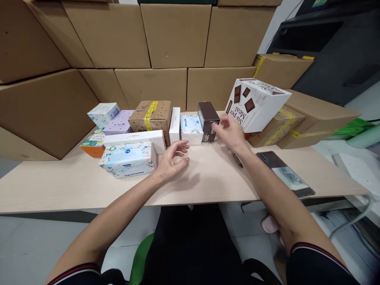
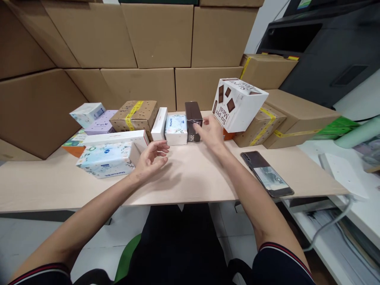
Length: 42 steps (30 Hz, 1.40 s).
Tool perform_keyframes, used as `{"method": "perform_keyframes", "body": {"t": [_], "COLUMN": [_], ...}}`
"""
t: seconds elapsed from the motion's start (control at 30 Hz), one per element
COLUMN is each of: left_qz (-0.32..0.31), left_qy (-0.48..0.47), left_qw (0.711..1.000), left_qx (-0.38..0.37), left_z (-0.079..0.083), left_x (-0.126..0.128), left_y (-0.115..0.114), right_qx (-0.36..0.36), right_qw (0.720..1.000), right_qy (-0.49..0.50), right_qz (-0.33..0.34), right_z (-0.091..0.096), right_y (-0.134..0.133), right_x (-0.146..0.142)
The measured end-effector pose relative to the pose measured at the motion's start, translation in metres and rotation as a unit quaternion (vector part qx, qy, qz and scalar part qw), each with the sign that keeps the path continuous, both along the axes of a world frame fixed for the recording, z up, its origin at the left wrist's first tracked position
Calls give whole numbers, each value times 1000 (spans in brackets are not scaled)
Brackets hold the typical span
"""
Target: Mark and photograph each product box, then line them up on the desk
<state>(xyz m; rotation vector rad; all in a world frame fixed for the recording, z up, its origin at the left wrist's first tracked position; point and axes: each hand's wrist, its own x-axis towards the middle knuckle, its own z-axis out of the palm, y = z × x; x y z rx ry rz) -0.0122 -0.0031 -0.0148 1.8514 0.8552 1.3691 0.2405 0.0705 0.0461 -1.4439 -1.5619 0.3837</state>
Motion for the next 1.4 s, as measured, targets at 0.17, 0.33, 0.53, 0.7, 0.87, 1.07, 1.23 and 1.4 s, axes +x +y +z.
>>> {"method": "perform_keyframes", "body": {"t": [0.17, 0.33, 0.53, 0.7, 0.87, 1.07, 1.23, 1.4], "left_qz": [11, 23, 34, 46, 96, 102, 71, 65], "left_qy": [36, 43, 43, -11, -155, -197, -172, -158], "left_qw": [999, 998, 998, 998, 983, 975, 980, 979], "left_qx": [17, 26, 39, 47, 26, -19, -66, -114], "left_z": [3, 2, 0, 3, 10, 3, -3, 1], "left_x": [3, 3, 1, 3, 3, -3, 0, 3], "left_y": [-3, -2, 1, -3, 0, 12, 9, 1], "right_qx": [173, 55, 133, 294, 278, 53, -15, -69], "right_qw": [949, 967, 961, 942, 961, 979, 968, 968], "right_qy": [-130, -107, -104, -43, 10, 49, 73, 81], "right_qz": [-229, -226, -220, -157, -4, 191, 241, 227], "right_z": [47, 52, 29, 21, 24, -5, -30, -29], "right_y": [-24, -7, -15, -49, -72, -76, -64, -61], "right_x": [48, 76, 78, 71, 66, 44, 40, 47]}}
